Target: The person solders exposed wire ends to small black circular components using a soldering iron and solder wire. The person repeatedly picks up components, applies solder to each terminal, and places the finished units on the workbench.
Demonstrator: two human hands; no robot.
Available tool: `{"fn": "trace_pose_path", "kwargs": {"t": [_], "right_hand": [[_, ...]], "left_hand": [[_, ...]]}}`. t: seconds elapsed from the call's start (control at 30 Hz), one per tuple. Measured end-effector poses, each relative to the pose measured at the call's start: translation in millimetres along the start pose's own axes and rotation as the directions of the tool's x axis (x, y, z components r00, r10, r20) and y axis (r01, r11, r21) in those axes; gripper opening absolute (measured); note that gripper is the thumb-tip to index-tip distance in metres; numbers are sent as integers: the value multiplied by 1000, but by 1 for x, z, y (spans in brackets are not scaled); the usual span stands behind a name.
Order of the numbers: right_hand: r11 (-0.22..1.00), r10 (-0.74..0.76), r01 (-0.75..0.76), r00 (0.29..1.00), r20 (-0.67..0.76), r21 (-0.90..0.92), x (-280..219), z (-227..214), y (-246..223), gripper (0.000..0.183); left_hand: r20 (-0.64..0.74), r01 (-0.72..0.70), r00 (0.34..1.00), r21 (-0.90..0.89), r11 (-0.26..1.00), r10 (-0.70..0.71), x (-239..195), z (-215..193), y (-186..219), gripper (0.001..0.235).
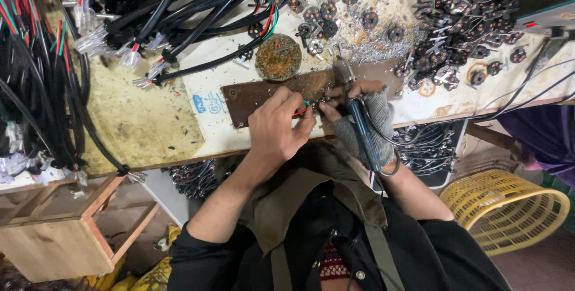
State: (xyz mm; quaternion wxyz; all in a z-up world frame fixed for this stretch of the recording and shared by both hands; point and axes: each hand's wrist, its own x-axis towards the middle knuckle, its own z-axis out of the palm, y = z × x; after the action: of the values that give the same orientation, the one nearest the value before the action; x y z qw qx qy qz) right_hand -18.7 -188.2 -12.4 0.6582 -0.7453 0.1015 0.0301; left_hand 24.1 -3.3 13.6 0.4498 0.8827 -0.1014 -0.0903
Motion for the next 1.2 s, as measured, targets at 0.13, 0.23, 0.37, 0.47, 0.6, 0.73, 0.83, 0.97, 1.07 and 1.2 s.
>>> {"fn": "trace_pose_path", "kwargs": {"t": [0.13,0.23,0.37,0.47,0.6,0.73,0.83,0.97,1.07,1.2], "right_hand": [[996,91,-91,996,-15,-15,5,-10,1,56],[992,115,-115,993,-7,-43,8,-8,2,57],[985,-2,-5,999,-42,-170,9,-5,5,61],[980,39,-51,997,-64,-192,9,-3,5,62],[987,16,-24,999,-49,-159,14,-1,2,62],[981,-33,28,999,-24,-193,10,-2,1,58],[980,-18,6,998,-59,-197,6,3,2,55],[983,5,-17,998,-64,-185,7,2,3,53],[995,-93,93,996,-13,34,10,1,4,52],[936,-96,76,994,-43,-344,8,1,-2,60]], "left_hand": [[4,1,1000,15,1000,-1,5,2,2,19],[1,-13,1000,15,1000,13,2,-1,1,18],[6,-3,1000,-5,1000,3,2,0,0,18],[16,-9,1000,-22,1000,9,3,-2,1,18],[7,-4,1000,-7,1000,4,4,-5,7,18],[-118,35,993,63,997,-28,-6,0,18,19],[-196,69,978,16,997,-65,-17,-8,22,29],[79,13,996,191,981,-29,-14,-68,19,36],[263,99,951,246,964,-165,-5,-121,26,16],[-108,-28,986,633,774,125,1,-154,28,28]]}}
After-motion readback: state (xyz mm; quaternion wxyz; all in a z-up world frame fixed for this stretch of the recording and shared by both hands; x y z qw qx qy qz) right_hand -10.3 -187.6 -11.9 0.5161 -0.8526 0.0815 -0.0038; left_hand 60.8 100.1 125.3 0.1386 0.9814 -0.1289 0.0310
